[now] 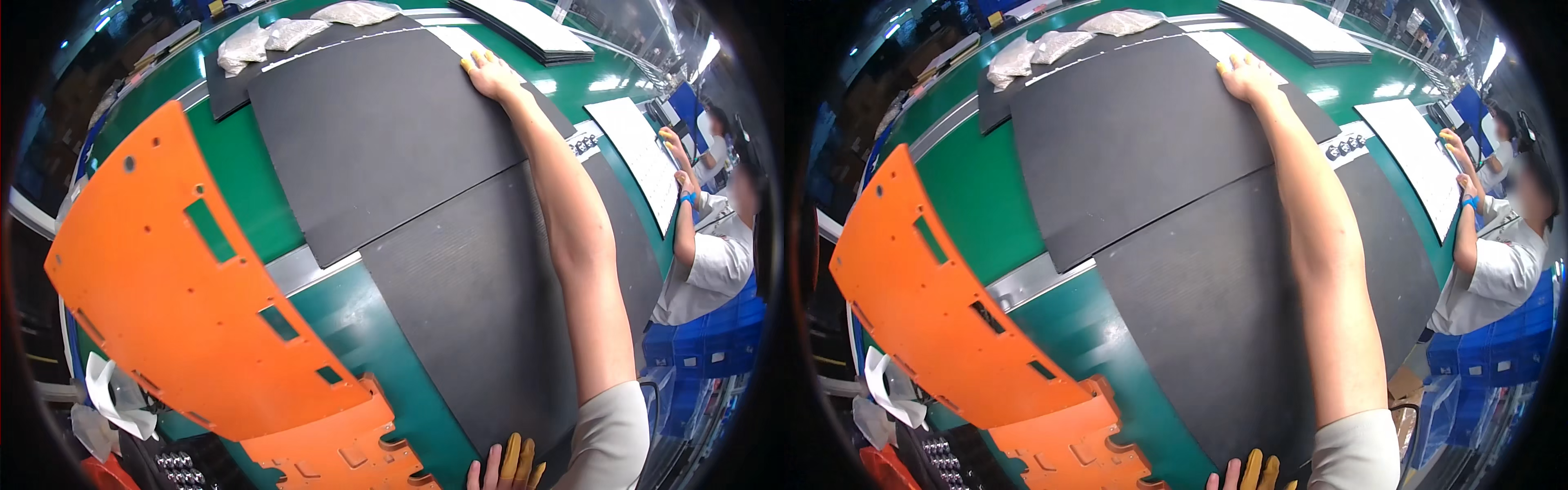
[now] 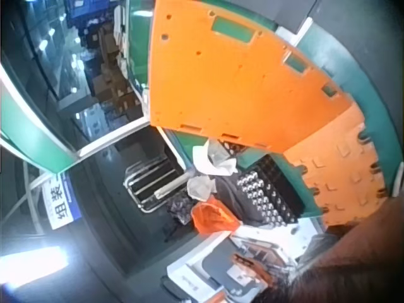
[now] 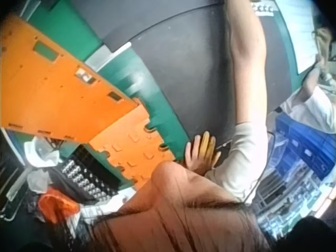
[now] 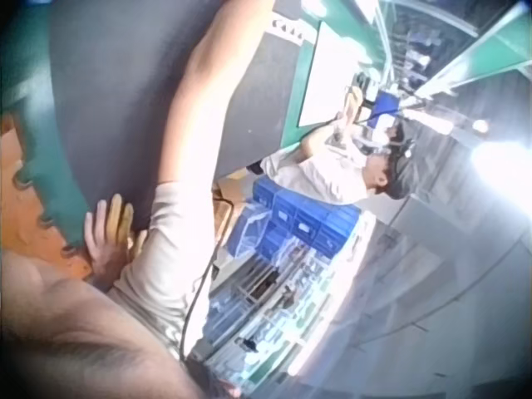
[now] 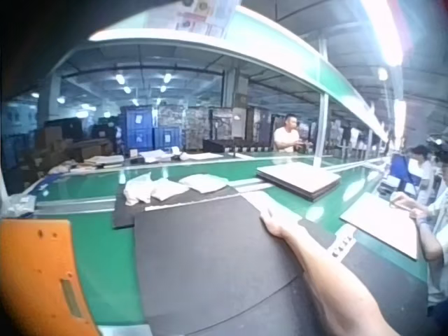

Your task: The person assembles electronic components by placing small silver parts into an orange plastic jig. They handle the parts with yellow finger cots, pick them from a tray, and place them into designated slots on the jig. The person also moves a black sheet and uses a white machine to process the jig.

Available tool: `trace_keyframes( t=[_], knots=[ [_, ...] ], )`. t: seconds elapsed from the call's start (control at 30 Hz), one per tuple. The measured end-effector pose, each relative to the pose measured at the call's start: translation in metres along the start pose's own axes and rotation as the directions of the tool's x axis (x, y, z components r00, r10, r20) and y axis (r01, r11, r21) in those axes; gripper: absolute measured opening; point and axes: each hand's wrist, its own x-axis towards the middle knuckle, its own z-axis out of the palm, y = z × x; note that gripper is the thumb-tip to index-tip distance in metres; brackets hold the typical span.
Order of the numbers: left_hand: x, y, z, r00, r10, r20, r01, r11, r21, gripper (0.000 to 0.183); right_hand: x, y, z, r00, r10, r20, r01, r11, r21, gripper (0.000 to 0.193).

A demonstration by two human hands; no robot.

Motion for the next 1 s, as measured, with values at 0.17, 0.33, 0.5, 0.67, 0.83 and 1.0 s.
trace_keyframes(
  t=[0.17, 0.33, 0.5, 0.67, 0.83, 1.0],
  knots=[
    [0.004, 0.002, -0.004, 0.999, -0.014, 0.029, 0.014, 1.0, 0.021, 0.053, -0.016, -0.004, -0.01, 0.999, -0.049, 0.021, 0.048, 0.998, 0.041, 0.069],
    [0.006, -0.003, -0.009, 0.999, 0.043, -0.026, -0.043, 0.999, 0.008, 0.056, -0.051, -0.02, -0.01, 0.991, -0.126, 0.042, 0.123, 0.99, 0.065, 0.07],
    [0.009, -0.006, -0.02, 0.987, 0.124, -0.105, -0.122, 0.992, 0.024, 0.06, -0.118, -0.035, -0.017, 0.955, -0.289, 0.068, 0.281, 0.954, 0.106, 0.071],
    [0.005, -0.012, -0.004, 0.981, 0.11, -0.157, -0.108, 0.994, 0.022, 0.058, -0.221, -0.052, -0.037, 0.864, -0.503, 0.007, 0.495, 0.853, 0.162, 0.067],
    [0.003, -0.012, -0.003, 0.969, 0.147, -0.198, -0.142, 0.989, 0.037, 0.059, -0.334, -0.035, -0.067, 0.763, -0.647, 0.016, 0.629, 0.747, 0.215, 0.065],
    [0.0, -0.014, 0.004, 0.952, 0.176, -0.249, -0.165, 0.984, 0.066, 0.06, -0.432, -0.018, -0.102, 0.66, -0.751, 0.029, 0.737, 0.654, 0.17, 0.067]
  ],
)
